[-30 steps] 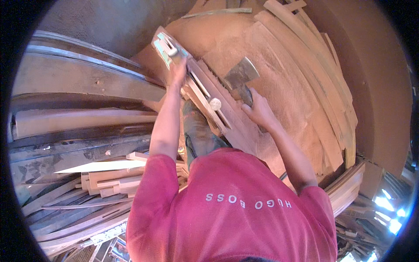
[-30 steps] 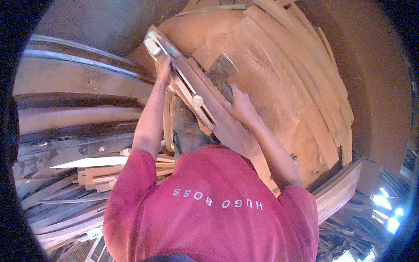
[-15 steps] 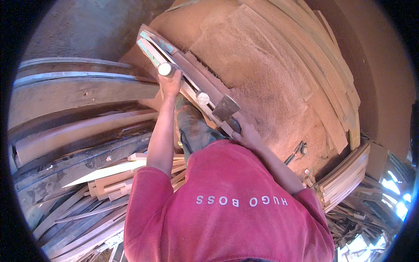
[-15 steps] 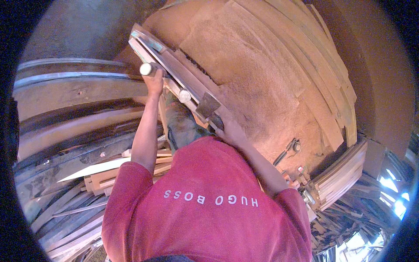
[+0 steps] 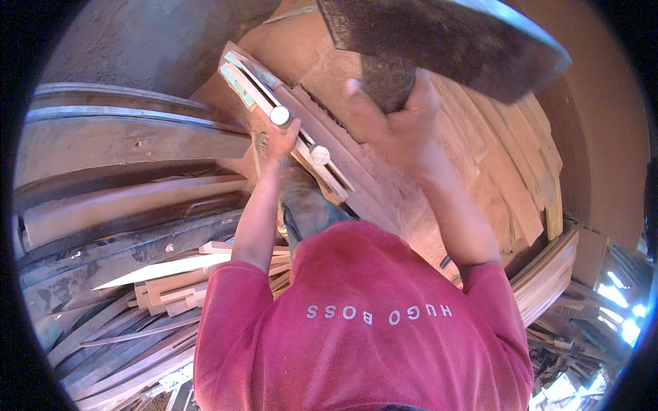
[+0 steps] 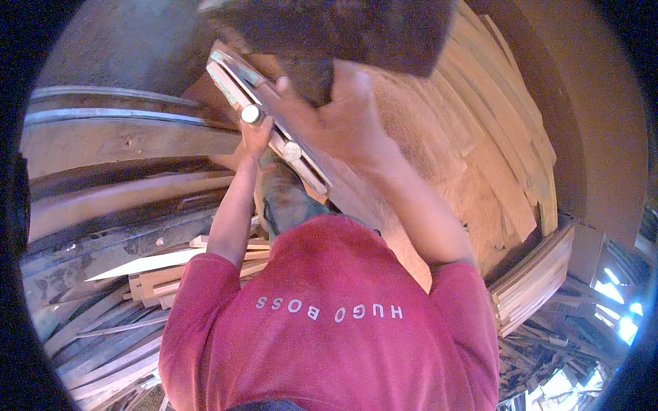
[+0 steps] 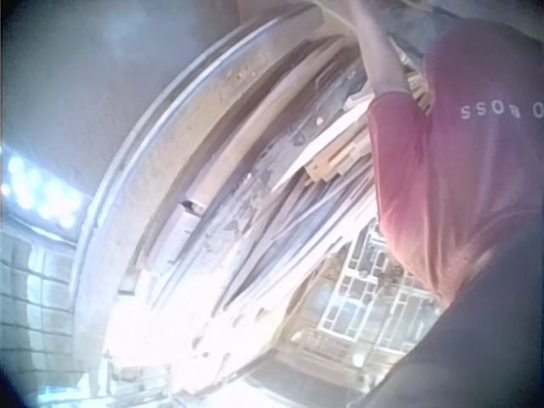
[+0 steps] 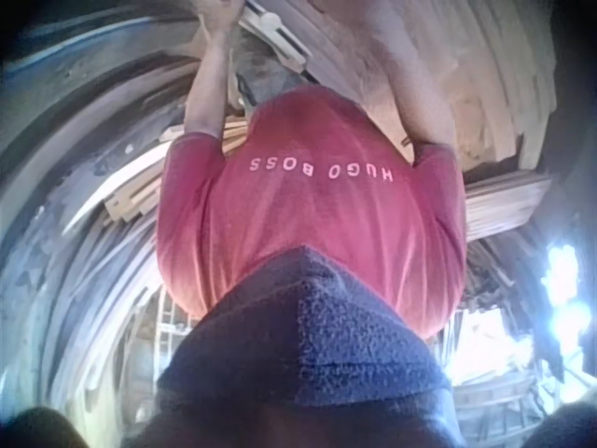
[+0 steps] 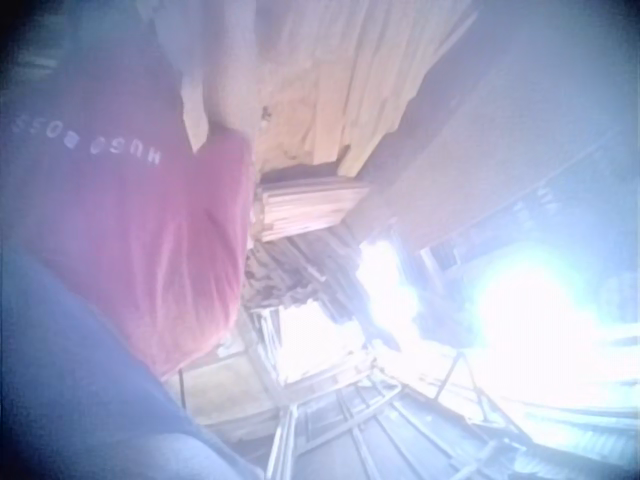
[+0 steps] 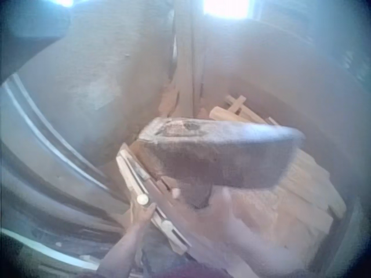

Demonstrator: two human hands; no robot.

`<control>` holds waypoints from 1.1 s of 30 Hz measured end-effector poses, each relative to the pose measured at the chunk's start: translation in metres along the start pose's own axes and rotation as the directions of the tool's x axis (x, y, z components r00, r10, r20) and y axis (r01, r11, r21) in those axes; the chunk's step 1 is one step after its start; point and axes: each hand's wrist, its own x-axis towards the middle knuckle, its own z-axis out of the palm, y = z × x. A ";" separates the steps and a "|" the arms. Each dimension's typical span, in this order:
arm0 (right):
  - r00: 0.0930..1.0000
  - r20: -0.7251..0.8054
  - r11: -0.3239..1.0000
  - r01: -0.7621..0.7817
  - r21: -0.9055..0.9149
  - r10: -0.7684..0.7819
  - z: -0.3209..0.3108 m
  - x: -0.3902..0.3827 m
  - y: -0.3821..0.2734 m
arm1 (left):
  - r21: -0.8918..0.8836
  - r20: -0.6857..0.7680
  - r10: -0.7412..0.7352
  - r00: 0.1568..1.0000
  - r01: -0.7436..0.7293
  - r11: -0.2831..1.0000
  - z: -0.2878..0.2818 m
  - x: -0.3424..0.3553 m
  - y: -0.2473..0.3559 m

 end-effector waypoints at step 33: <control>0.718 0.318 0.786 -0.563 -0.257 0.619 -0.026 -0.171 0.086 | -0.027 -0.087 0.022 0.996 -0.024 0.999 -0.017 0.056 -0.004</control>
